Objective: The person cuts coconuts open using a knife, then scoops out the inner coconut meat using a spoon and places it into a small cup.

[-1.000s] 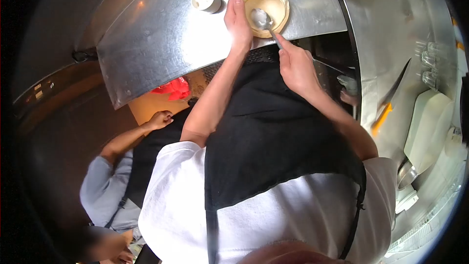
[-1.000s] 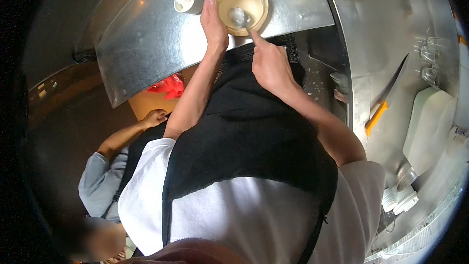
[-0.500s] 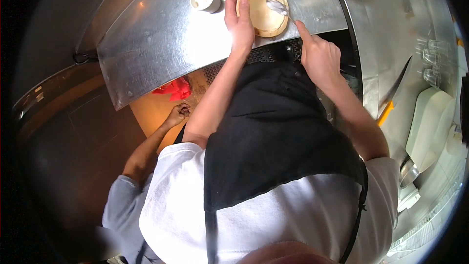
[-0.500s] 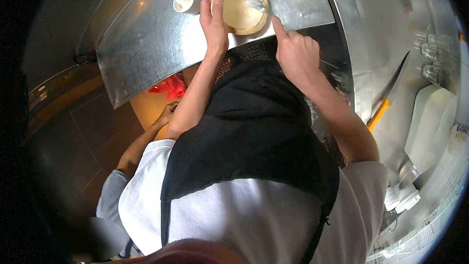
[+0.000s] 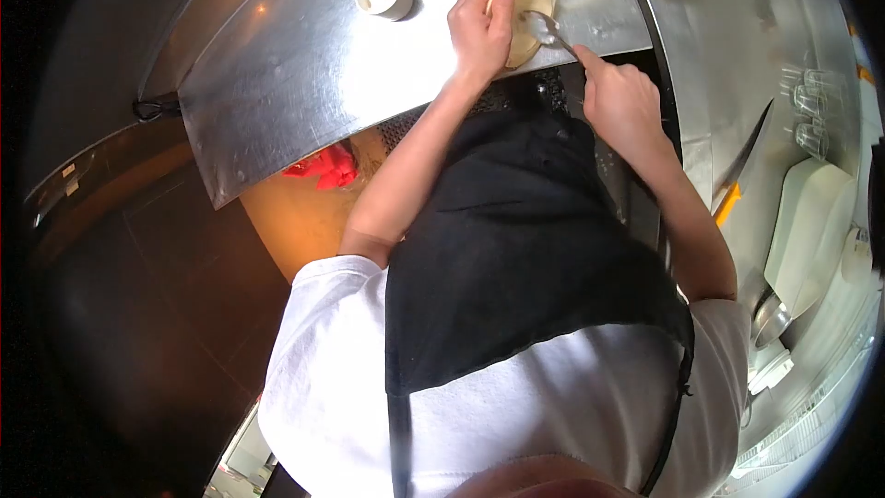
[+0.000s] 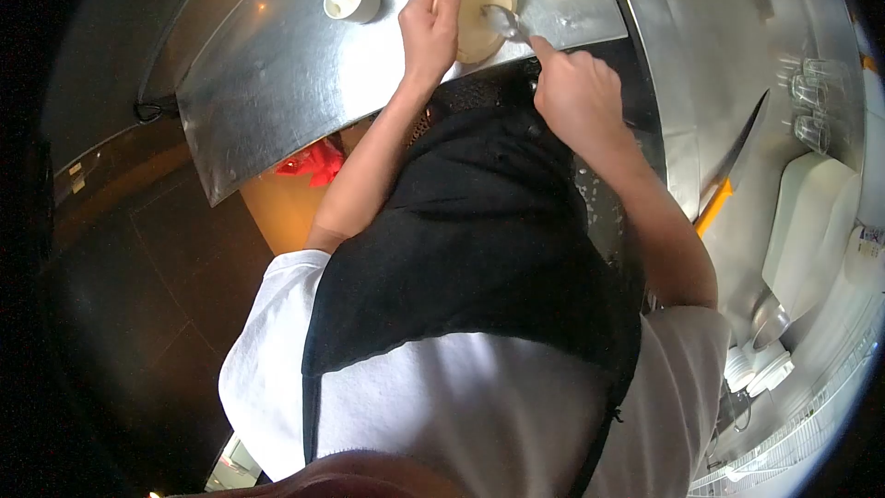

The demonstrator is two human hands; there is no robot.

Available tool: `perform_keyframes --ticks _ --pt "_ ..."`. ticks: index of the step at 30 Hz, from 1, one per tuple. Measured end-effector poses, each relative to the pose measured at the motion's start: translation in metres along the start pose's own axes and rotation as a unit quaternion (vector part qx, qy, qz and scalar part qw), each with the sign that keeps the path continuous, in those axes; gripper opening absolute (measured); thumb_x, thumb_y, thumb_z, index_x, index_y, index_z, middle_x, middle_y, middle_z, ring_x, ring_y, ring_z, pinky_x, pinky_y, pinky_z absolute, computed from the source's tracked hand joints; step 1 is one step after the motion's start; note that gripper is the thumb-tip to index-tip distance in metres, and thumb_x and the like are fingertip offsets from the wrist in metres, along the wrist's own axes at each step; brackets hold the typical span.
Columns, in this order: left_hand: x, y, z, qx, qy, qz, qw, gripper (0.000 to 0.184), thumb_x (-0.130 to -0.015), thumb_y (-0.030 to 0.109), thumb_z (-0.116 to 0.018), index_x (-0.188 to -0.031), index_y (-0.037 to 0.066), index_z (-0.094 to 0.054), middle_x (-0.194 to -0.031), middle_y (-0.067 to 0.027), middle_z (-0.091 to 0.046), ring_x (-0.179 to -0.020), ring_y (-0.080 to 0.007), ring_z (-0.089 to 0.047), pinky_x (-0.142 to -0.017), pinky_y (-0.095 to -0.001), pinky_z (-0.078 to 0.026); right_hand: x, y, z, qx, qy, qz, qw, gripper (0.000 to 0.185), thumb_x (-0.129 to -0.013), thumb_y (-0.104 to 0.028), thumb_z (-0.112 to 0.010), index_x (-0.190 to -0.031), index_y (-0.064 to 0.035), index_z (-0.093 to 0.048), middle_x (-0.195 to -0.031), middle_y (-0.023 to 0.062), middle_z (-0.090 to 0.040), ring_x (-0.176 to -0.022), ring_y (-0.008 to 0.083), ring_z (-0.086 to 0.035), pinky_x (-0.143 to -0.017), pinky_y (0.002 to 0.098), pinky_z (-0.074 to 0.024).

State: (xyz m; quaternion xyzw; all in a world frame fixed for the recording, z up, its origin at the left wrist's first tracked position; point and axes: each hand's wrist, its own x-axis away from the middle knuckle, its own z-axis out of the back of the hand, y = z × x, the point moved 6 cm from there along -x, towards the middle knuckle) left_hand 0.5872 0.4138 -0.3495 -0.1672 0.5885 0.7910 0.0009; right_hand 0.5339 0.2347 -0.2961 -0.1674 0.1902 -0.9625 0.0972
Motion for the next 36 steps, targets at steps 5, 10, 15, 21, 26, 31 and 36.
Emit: perform_keyframes --ticks 5,10,15,21,26,31,36 --pt "0.006 -0.009 0.013 0.052 0.04 0.066 0.996 0.03 -0.098 0.017 -0.054 -0.12 -0.001 -0.062 -0.115 -0.0169 -0.066 -0.106 -0.0259 -0.063 -0.095 -0.0348 -0.047 0.007 -0.018 -0.019 -0.202 0.04 0.085 0.975 0.036 -0.087 -0.006 -0.053 -0.122 -0.0022 -0.063 -0.075 0.0233 -0.064 -0.066 0.0348 -0.064 -0.067 0.0412 -0.0523" --pt "0.019 -0.043 0.043 0.223 0.113 0.223 0.942 0.036 -0.101 0.018 -0.047 -0.13 -0.003 -0.054 -0.116 -0.014 -0.063 -0.107 -0.0193 -0.057 -0.096 -0.0314 -0.045 -0.003 -0.017 0.013 -0.404 -0.156 -0.021 0.901 0.039 -0.09 -0.007 -0.051 -0.128 -0.0008 -0.059 -0.065 0.0042 -0.051 -0.061 0.0095 -0.048 -0.062 0.0264 -0.0443" --pt "0.043 -0.051 0.063 0.254 0.15 0.294 0.909 0.037 -0.103 0.017 -0.044 -0.132 -0.003 -0.049 -0.114 -0.0129 -0.06 -0.104 -0.0179 -0.055 -0.094 -0.0308 -0.045 -0.034 -0.056 0.04 -0.283 -0.087 0.098 0.95 0.038 -0.091 -0.009 -0.051 -0.127 -0.0038 -0.061 -0.083 0.0152 -0.068 -0.075 0.0252 -0.066 -0.071 0.0355 -0.0503" --pt "0.051 -0.059 0.069 0.262 0.164 0.296 0.904 0.036 -0.102 0.015 -0.043 -0.133 -0.003 -0.049 -0.118 -0.0144 -0.06 -0.109 -0.0192 -0.055 -0.097 -0.0314 -0.043 -0.104 -0.137 0.015 -0.036 0.06 0.249 0.966 0.038 -0.084 -0.007 -0.055 -0.12 -0.0073 -0.065 -0.087 0.0233 -0.069 -0.074 0.0414 -0.067 -0.07 0.0485 -0.0537" --pt "0.056 -0.066 0.073 0.181 0.158 0.273 0.932 0.039 -0.102 0.019 -0.043 -0.133 -0.002 -0.049 -0.124 -0.018 -0.059 -0.115 -0.0245 -0.055 -0.1 -0.0345 -0.041 -0.112 -0.155 -0.029 0.081 0.042 0.311 0.946 0.038 -0.082 -0.007 -0.057 -0.118 -0.012 -0.068 -0.072 0.023 -0.065 -0.065 0.0387 -0.065 -0.063 0.0497 -0.0527" --pt "0.061 -0.076 0.074 0.152 0.16 0.283 0.933 0.041 -0.101 0.022 -0.045 -0.135 0.0 -0.05 -0.126 -0.0226 -0.06 -0.12 -0.0309 -0.056 -0.102 -0.037 -0.04 -0.1 -0.164 -0.012 0.137 0.087 0.314 0.936 0.04 -0.081 -0.008 -0.058 -0.12 -0.0129 -0.067 -0.072 0.0191 -0.065 -0.063 0.0372 -0.065 -0.059 0.0472 -0.052" --pt "0.06 -0.075 0.076 0.135 0.15 0.272 0.941 0.041 -0.101 0.023 -0.045 -0.134 0.001 -0.05 -0.125 -0.0238 -0.06 -0.119 -0.0332 -0.056 -0.102 -0.0375 -0.041 -0.104 -0.17 0.0 0.172 0.11 0.305 0.93 0.039 -0.081 -0.012 -0.061 -0.12 -0.0147 -0.068 -0.073 0.0176 -0.066 -0.062 0.035 -0.065 -0.058 0.0467 -0.0519"
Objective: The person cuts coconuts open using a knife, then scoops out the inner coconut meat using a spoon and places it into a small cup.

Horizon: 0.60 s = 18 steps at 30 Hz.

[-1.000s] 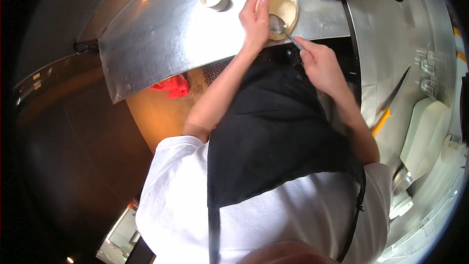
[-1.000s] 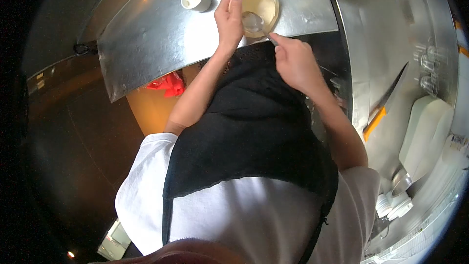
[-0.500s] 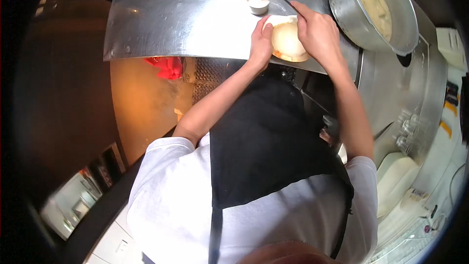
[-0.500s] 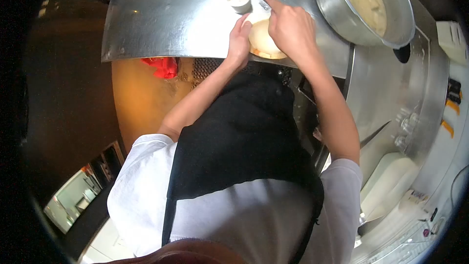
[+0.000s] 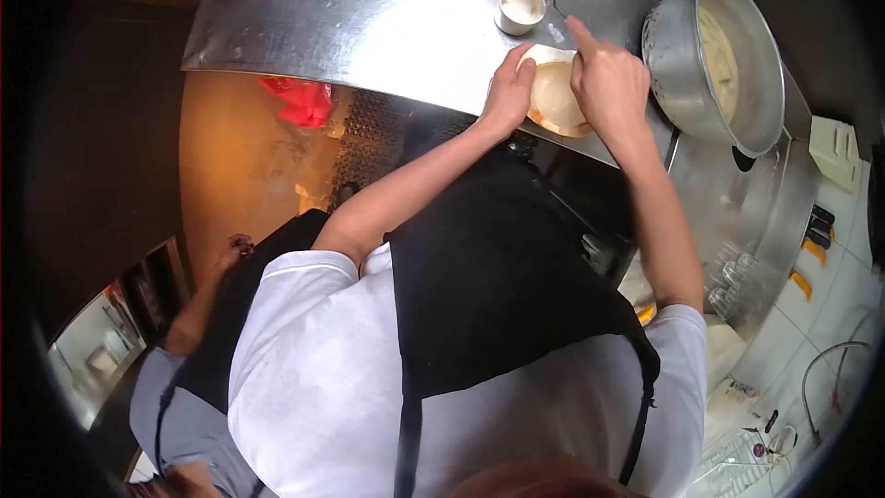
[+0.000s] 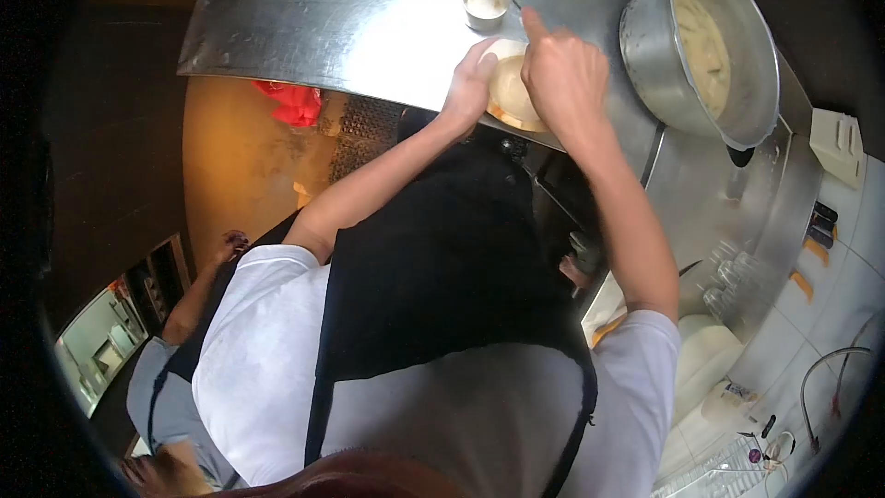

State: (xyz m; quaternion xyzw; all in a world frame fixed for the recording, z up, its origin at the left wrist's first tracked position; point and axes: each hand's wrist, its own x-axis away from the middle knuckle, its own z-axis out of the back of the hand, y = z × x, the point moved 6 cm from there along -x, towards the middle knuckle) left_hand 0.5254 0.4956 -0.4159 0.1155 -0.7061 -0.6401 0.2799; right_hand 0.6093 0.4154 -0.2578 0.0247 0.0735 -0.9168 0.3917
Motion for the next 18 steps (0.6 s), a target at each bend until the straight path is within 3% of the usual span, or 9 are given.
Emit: perform_keyframes --ticks 3,9,18 --pt "-0.001 -0.002 -0.001 0.02 0.004 0.001 1.0 0.04 -0.101 0.023 -0.044 -0.134 0.001 -0.05 -0.125 -0.0243 -0.06 -0.119 -0.0341 -0.057 -0.102 -0.038 -0.041 0.004 -0.01 -0.02 0.0 -0.031 0.05 0.998 0.037 -0.082 -0.011 -0.057 -0.118 -0.0111 -0.066 -0.072 0.0202 -0.066 -0.06 0.036 -0.066 -0.053 0.0465 -0.0517" --pt "0.0 -0.004 0.001 0.006 0.005 -0.023 1.0 0.04 -0.1 0.023 -0.045 -0.133 0.001 -0.05 -0.125 -0.0241 -0.06 -0.118 -0.0349 -0.057 -0.101 -0.0383 -0.042 -0.005 -0.006 0.004 0.007 0.007 0.011 1.0 0.034 -0.082 -0.013 -0.061 -0.116 -0.0132 -0.069 -0.075 0.0181 -0.066 -0.063 0.0357 -0.066 -0.057 0.0474 -0.0524" --pt "0.001 0.001 0.001 0.02 0.007 -0.016 1.0 0.04 -0.1 0.022 -0.046 -0.133 0.001 -0.051 -0.123 -0.0231 -0.061 -0.117 -0.0343 -0.058 -0.1 -0.0385 -0.042 -0.005 -0.007 -0.014 -0.002 -0.028 0.012 1.0 0.032 -0.084 -0.013 -0.06 -0.114 -0.0138 -0.07 -0.073 0.0196 -0.066 -0.065 0.0362 -0.066 -0.058 0.048 -0.0525"
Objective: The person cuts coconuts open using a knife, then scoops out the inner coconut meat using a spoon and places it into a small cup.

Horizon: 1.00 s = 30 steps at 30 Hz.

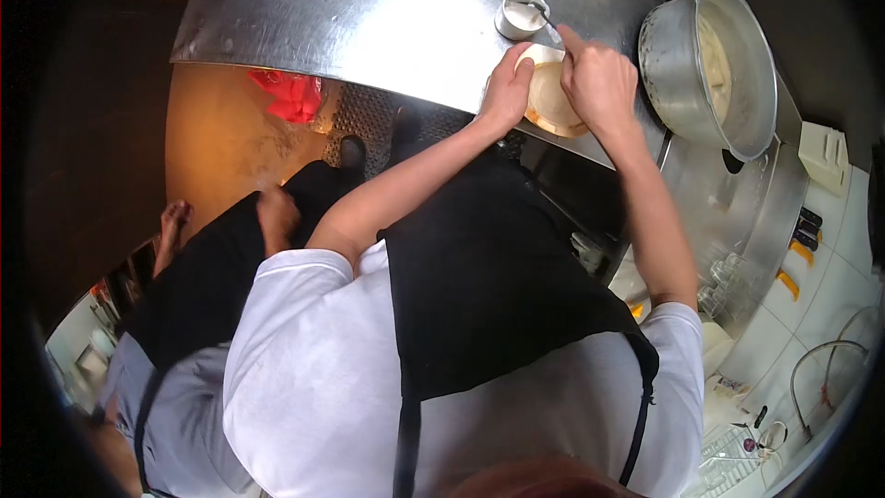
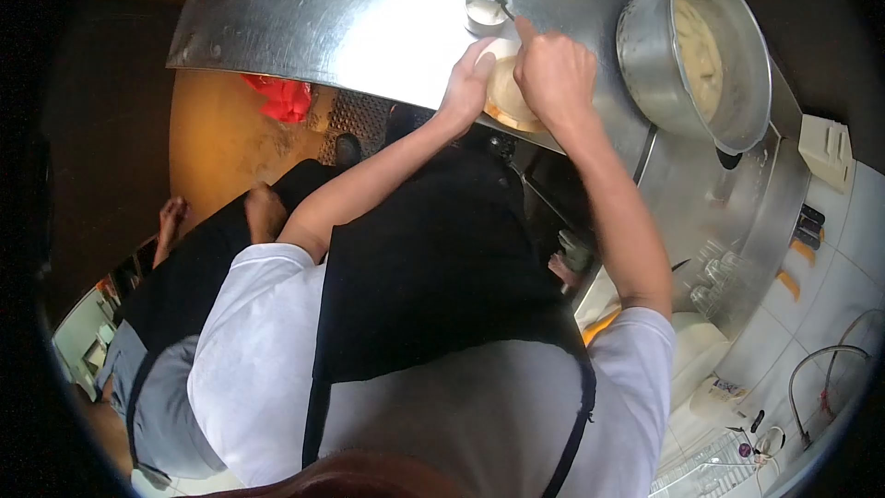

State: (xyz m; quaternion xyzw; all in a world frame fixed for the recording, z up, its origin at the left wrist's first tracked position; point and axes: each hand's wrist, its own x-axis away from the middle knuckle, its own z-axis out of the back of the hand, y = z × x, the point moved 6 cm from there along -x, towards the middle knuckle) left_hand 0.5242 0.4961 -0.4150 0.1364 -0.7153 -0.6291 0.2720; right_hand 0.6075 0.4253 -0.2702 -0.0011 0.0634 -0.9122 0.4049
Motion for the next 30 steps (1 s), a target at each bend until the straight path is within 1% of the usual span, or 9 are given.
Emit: perform_keyframes --ticks 3,7,13,16,19,22,23,27,30 --pt "0.002 0.008 0.002 -0.017 0.005 0.001 1.0 0.04 -0.1 0.023 -0.046 -0.132 0.0 -0.051 -0.123 -0.0232 -0.061 -0.118 -0.0337 -0.057 -0.101 -0.0381 -0.042 -0.001 -0.002 0.027 -0.023 0.025 -0.015 0.999 0.029 -0.086 -0.013 -0.059 -0.112 -0.013 -0.071 -0.075 0.0201 -0.067 -0.067 0.0368 -0.066 -0.061 0.0474 -0.0521" --pt "0.001 0.005 0.002 -0.019 0.003 0.0 1.0 0.04 -0.1 0.023 -0.046 -0.132 0.0 -0.051 -0.124 -0.0232 -0.061 -0.119 -0.0333 -0.057 -0.102 -0.0377 -0.041 0.005 0.003 0.053 -0.099 0.075 -0.021 0.992 0.027 -0.084 -0.013 -0.061 -0.109 -0.0125 -0.072 -0.079 0.0187 -0.068 -0.071 0.0378 -0.066 -0.064 0.047 -0.0524" --pt "0.0 0.004 0.002 -0.026 -0.003 0.011 1.0 0.04 -0.1 0.023 -0.046 -0.132 0.001 -0.051 -0.125 -0.0233 -0.061 -0.119 -0.0336 -0.056 -0.102 -0.0377 -0.041 0.013 0.015 0.066 -0.147 0.034 -0.031 0.988 0.024 -0.084 -0.014 -0.062 -0.104 -0.0106 -0.073 -0.081 0.0202 -0.068 -0.072 0.0373 -0.066 -0.065 0.047 -0.0517" --pt "0.001 0.007 0.002 -0.032 -0.003 0.005 0.999 0.039 -0.1 0.023 -0.046 -0.132 0.001 -0.051 -0.124 -0.0235 -0.061 -0.119 -0.0341 -0.057 -0.102 -0.038 -0.041 0.008 0.014 0.052 -0.066 0.019 0.005 0.998 0.023 -0.087 -0.015 -0.061 -0.106 -0.0109 -0.073 -0.084 0.0184 -0.069 -0.073 0.0364 -0.066 -0.067 0.0435 -0.0518" --pt "0.002 0.008 0.002 -0.038 -0.005 -0.003 0.999 0.039 -0.1 0.022 -0.045 -0.132 0.001 -0.051 -0.124 -0.0239 -0.061 -0.119 -0.0346 -0.057 -0.101 -0.0386 -0.041 -0.001 0.01 0.016 -0.024 -0.026 0.006 0.999 0.022 -0.086 -0.014 -0.062 -0.103 -0.0103 -0.074 -0.086 0.018 -0.069 -0.075 0.0358 -0.067 -0.067 0.044 -0.052" --pt "0.001 0.011 0.003 -0.057 -0.005 -0.027 0.998 0.038 -0.101 0.022 -0.045 -0.133 0.001 -0.05 -0.122 -0.0243 -0.061 -0.118 -0.0347 -0.058 -0.101 -0.0391 -0.042 0.001 0.009 0.039 -0.045 0.013 0.011 0.999 0.022 -0.086 -0.013 -0.062 -0.103 -0.0098 -0.074 -0.088 0.0178 -0.07 -0.077 0.0362 -0.067 -0.067 0.044 -0.0527" --pt "0.001 0.011 0.003 -0.06 -0.007 -0.026 0.998 0.038 -0.101 0.022 -0.044 -0.133 0.001 -0.05 -0.122 -0.0245 -0.061 -0.117 -0.0347 -0.058 -0.1 -0.039 -0.042 0.003 0.009 0.056 -0.077 0.06 0.026 0.995 0.018 -0.084 -0.015 -0.063 -0.097 -0.0096 -0.074 -0.077 0.02 -0.068 -0.072 0.0365 -0.067 -0.066 0.0474 -0.0527" --pt "0.0 0.006 0.001 -0.045 -0.019 -0.02 0.999 0.038 -0.101 0.021 -0.044 -0.133 0.001 -0.05 -0.121 -0.0249 -0.062 -0.115 -0.0345 -0.058 -0.099 -0.0385 -0.043 0.008 0.027 0.069 -0.22 0.028 -0.025 0.975 0.017 -0.086 -0.014 -0.061 -0.096 -0.0076 -0.073 -0.082 0.0179 -0.069 -0.074 0.037 -0.067 -0.069 0.046 -0.0524" --pt "-0.001 0.005 0.001 -0.053 -0.021 -0.028 0.998 0.038 -0.101 0.021 -0.043 -0.133 0.001 -0.05 -0.12 -0.0246 -0.062 -0.115 -0.0341 -0.059 -0.099 -0.0382 -0.043 0.019 0.034 0.059 -0.146 0.013 -0.054 0.988 0.018 -0.086 -0.014 -0.062 -0.099 -0.0084 -0.072 -0.082 0.0169 -0.07 -0.075 0.0363 -0.067 -0.068 0.0458 -0.0527"
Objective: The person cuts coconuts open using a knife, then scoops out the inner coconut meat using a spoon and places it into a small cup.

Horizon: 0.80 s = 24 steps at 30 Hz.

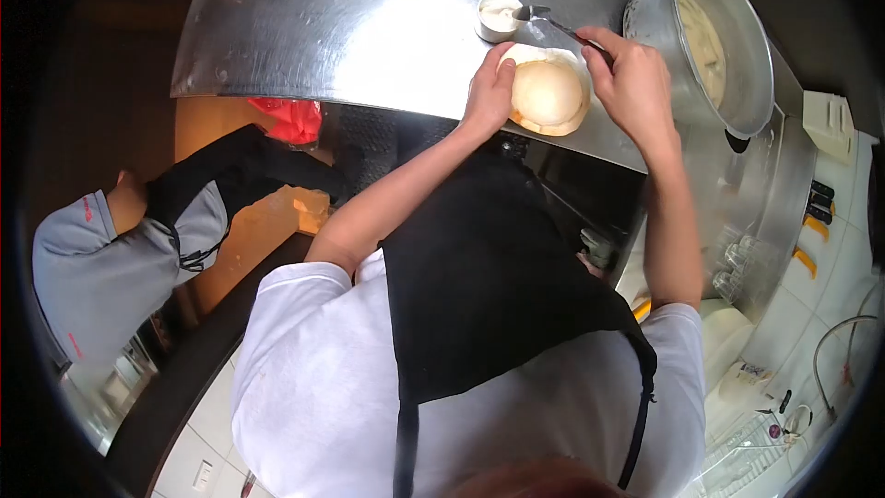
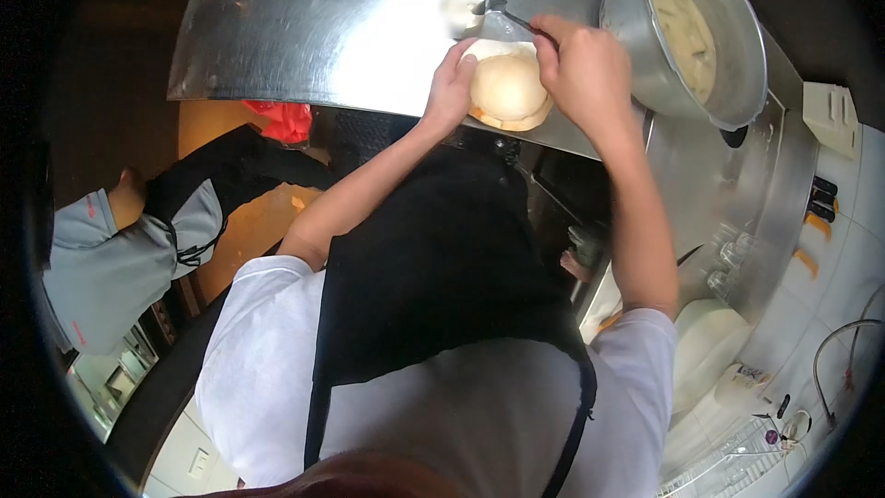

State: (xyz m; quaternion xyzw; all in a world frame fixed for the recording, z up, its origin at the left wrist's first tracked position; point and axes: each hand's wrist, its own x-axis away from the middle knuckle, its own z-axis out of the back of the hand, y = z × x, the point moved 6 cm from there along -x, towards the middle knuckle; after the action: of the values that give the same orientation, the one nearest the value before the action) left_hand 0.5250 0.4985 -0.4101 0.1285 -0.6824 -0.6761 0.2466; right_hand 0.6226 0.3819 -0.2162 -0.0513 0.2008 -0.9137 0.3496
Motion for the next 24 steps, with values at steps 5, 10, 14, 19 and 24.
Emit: perform_keyframes --ticks 5,10,14,19,24 --pt "0.002 0.004 0.002 -0.01 -0.001 -0.002 1.0 0.038 -0.101 0.02 -0.043 -0.132 0.0 -0.049 -0.121 -0.0237 -0.061 -0.115 -0.0325 -0.058 -0.1 -0.0377 -0.042 0.007 -0.004 -0.016 0.046 0.031 0.08 0.995 0.02 -0.085 -0.013 -0.063 -0.102 -0.0086 -0.071 -0.084 0.0157 -0.07 -0.074 0.0348 -0.067 -0.066 0.0443 -0.0523" --pt "0.004 0.004 0.0 0.01 0.01 -0.022 1.0 0.038 -0.1 0.02 -0.044 -0.132 -0.001 -0.049 -0.119 -0.023 -0.061 -0.114 -0.0317 -0.057 -0.1 -0.037 -0.041 -0.004 -0.018 -0.05 0.136 -0.022 0.09 0.986 0.02 -0.085 -0.013 -0.063 -0.103 -0.0099 -0.07 -0.08 0.0133 -0.067 -0.073 0.0336 -0.066 -0.064 0.0443 -0.0515" --pt "0.009 0.017 0.003 0.002 -0.002 -0.027 1.0 0.038 -0.1 0.02 -0.044 -0.132 0.0 -0.049 -0.12 -0.0231 -0.06 -0.114 -0.0304 -0.057 -0.1 -0.0367 -0.041 0.005 -0.025 -0.014 0.077 0.042 0.108 0.99 0.02 -0.085 -0.013 -0.063 -0.104 -0.0105 -0.069 -0.079 0.0136 -0.066 -0.072 0.0341 -0.065 -0.064 0.0447 -0.0511" --pt "0.011 0.009 0.002 0.024 -0.007 -0.015 1.0 0.039 -0.099 0.016 -0.047 -0.133 -0.002 -0.045 -0.125 -0.021 -0.057 -0.115 -0.0284 -0.056 -0.101 -0.036 -0.041 0.01 -0.017 0.004 0.032 0.055 0.127 0.99 0.02 -0.084 -0.014 -0.063 -0.103 -0.0094 -0.07 -0.084 0.0155 -0.069 -0.072 0.0354 -0.066 -0.064 0.0448 -0.0525" --pt "0.028 0.017 -0.005 0.171 -0.051 0.019 0.984 0.042 -0.097 0.012 -0.053 -0.134 -0.004 -0.041 -0.13 -0.0165 -0.053 -0.117 -0.0238 -0.054 -0.102 -0.0335 -0.041 0.037 0.01 0.028 -0.137 0.027 0.041 0.989 0.023 -0.086 -0.014 -0.066 -0.107 -0.0079 -0.07 -0.089 0.0156 -0.071 -0.072 0.0292 -0.069 -0.067 0.0366 -0.0535"
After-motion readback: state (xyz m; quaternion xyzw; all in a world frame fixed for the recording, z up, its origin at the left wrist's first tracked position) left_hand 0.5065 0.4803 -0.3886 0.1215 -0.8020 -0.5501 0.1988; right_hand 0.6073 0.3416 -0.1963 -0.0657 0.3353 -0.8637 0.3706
